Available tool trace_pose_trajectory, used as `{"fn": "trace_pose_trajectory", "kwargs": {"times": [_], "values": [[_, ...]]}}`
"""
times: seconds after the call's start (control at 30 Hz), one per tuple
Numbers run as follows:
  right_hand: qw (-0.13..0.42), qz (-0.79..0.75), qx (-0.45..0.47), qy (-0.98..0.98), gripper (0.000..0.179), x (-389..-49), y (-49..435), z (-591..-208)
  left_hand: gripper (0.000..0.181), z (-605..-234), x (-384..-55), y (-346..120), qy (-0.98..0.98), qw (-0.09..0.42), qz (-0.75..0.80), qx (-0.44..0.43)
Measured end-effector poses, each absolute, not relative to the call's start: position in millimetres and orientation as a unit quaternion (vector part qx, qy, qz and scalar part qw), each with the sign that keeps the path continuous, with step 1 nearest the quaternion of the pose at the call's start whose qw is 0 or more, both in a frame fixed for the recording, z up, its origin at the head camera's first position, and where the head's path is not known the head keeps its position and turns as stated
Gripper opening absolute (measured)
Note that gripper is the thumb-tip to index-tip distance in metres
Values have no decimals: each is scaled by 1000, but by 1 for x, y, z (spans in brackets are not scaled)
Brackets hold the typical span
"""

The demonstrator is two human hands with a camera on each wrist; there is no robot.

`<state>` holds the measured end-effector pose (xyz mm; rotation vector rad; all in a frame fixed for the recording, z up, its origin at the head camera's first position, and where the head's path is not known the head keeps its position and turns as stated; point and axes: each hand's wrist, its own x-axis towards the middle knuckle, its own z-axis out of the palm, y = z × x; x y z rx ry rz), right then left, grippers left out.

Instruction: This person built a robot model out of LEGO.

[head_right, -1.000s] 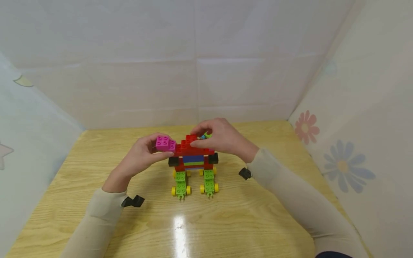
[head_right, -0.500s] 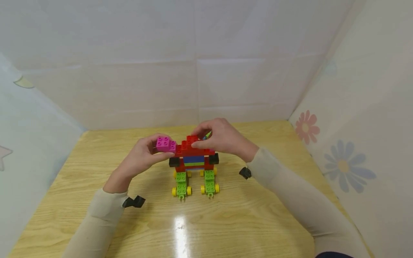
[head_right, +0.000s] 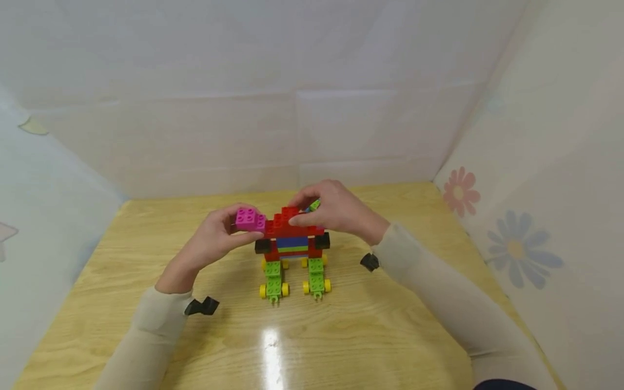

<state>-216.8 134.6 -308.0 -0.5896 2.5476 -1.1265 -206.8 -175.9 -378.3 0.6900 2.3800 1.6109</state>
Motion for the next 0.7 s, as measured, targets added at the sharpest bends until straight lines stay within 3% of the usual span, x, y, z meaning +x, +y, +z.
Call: {"fn": "trace_pose_trajectory", "kwargs": {"times": [0.33,0.7], "values": [[140,-375,-208,893,33,-212,140,-298,41,-376,-205,-175,803,94,538,236],[83,-460,-165,868,34,-228,194,-295,42,-376,-203,-175,804,100,539,231]]}}
